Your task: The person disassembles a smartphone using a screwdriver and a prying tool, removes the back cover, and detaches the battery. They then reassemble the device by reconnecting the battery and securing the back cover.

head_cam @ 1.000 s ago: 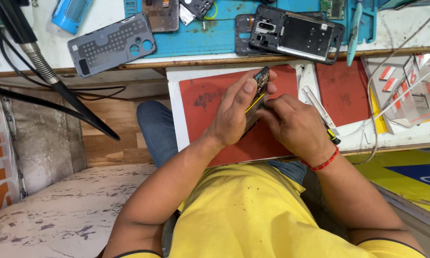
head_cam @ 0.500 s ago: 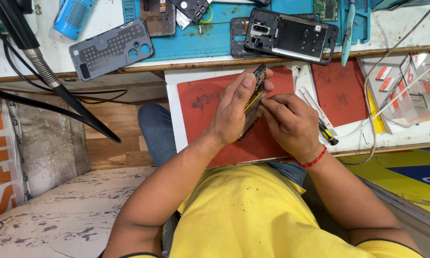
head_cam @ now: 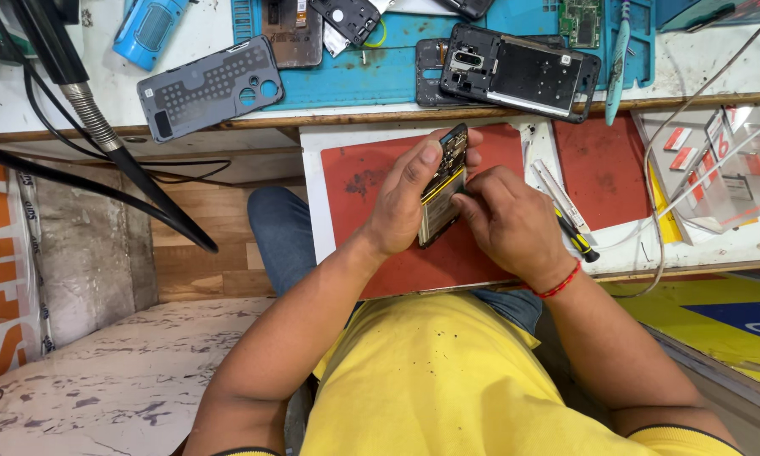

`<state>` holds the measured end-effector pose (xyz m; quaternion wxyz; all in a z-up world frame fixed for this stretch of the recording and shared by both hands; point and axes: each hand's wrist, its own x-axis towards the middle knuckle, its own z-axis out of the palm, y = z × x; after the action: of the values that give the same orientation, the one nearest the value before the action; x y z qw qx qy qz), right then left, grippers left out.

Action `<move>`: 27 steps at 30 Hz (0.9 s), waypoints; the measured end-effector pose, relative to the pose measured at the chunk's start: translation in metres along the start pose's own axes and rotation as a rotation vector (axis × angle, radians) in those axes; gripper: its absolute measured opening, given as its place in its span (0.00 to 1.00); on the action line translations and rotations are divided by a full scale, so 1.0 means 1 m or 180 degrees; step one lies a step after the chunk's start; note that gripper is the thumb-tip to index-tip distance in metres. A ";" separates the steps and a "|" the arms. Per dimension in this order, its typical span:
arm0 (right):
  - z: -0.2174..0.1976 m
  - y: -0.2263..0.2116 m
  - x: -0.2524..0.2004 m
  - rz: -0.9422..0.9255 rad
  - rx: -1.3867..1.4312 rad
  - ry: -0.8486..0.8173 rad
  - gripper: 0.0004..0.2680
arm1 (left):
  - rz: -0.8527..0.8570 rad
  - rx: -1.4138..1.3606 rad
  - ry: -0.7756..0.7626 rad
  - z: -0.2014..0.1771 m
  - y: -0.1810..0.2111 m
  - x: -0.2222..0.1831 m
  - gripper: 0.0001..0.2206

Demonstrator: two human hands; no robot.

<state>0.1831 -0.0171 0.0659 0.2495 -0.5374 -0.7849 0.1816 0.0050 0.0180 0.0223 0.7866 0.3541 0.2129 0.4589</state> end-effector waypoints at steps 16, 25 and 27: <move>0.024 0.009 -0.037 0.1556 0.3602 -0.0449 0.12 | -0.0256 -0.1540 0.0106 -0.001 0.009 0.006 0.42; -0.009 0.027 -0.056 0.1231 0.0987 0.0437 0.07 | -0.0203 -0.0316 -0.0007 -0.019 -0.020 -0.024 0.30; -0.005 0.028 -0.057 0.1376 0.1556 0.0234 0.06 | -0.0054 0.0109 -0.0115 -0.014 -0.020 -0.025 0.25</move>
<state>0.2243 -0.0598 0.0432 0.3548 -0.6220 -0.5763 0.3938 -0.0051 -0.0058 -0.0013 0.7880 0.3740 0.2095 0.4421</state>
